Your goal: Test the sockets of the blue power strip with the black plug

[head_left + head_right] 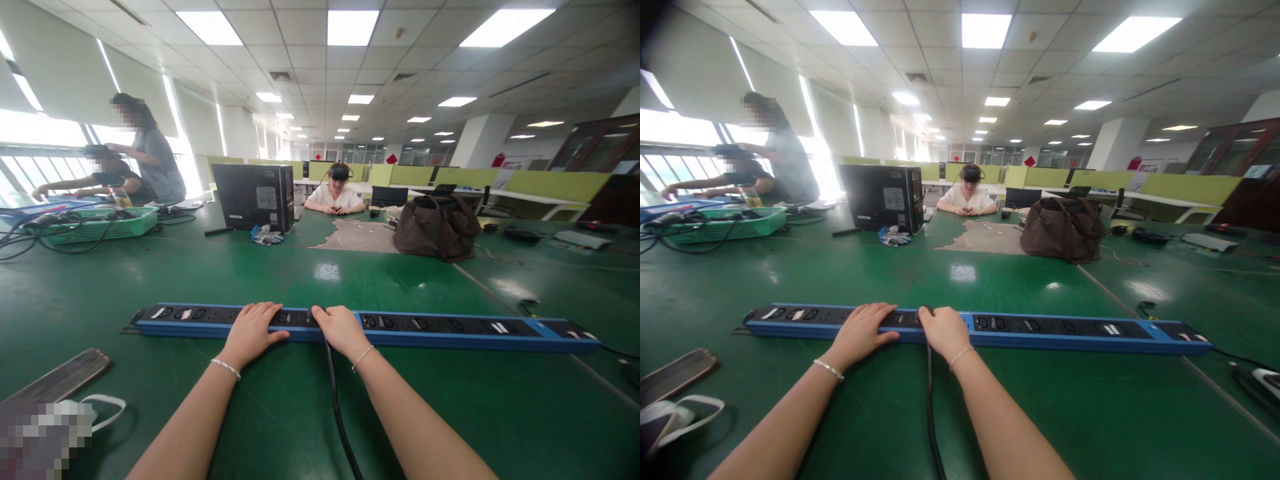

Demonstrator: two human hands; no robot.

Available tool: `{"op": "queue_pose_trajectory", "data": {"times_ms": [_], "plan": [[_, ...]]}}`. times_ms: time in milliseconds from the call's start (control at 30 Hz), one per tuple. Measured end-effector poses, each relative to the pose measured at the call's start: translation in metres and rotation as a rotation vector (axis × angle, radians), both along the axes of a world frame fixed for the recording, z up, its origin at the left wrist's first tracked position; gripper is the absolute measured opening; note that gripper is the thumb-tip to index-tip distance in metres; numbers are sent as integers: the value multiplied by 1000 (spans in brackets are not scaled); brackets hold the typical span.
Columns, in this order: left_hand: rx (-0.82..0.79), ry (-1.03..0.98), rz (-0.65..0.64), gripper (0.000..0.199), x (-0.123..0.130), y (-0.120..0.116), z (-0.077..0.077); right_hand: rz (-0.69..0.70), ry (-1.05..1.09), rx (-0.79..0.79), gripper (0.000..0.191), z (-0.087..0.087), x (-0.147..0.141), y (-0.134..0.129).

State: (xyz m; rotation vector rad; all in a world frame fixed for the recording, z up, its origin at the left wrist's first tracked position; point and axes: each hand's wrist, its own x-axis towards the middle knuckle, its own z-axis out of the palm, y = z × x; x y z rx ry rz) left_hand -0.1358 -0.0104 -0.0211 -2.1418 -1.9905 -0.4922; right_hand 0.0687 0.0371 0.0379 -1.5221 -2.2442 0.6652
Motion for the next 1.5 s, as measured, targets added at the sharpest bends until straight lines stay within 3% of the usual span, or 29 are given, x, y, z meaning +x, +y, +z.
{"op": "queue_pose_trajectory", "data": {"times_ms": [133,267,333,400,500,567,667,733,833,900,1100,1300,1500], "plan": [[-11,-69,2,59,2,0,2,23,-52,-23,56,0,-18,-1],[61,-249,50,41,20,-4,21,-4,-85,-47,57,-6,-27,3],[-45,-381,60,39,35,-6,35,-9,-62,-70,55,-11,-27,8],[-185,-494,-22,38,50,-8,44,14,-2,-114,53,-16,-25,14],[-274,-567,-70,48,69,-6,45,121,140,-189,54,-21,-20,20],[-282,-596,-19,50,76,-2,42,236,228,-187,50,-20,-17,20],[-206,-642,109,43,76,3,42,361,311,-47,35,-15,-5,15],[-131,-656,171,45,69,5,48,352,301,130,28,-13,11,12],[-36,-654,289,46,53,5,57,186,128,436,26,-23,45,15],[-31,-640,312,47,46,4,58,115,-14,534,35,-35,68,19],[-213,-480,290,39,52,4,47,102,-295,530,47,-64,95,25],[-223,-437,359,32,60,4,47,112,-316,522,49,-61,93,23],[-224,-342,345,27,71,8,50,111,-275,537,49,-62,93,23]]}}
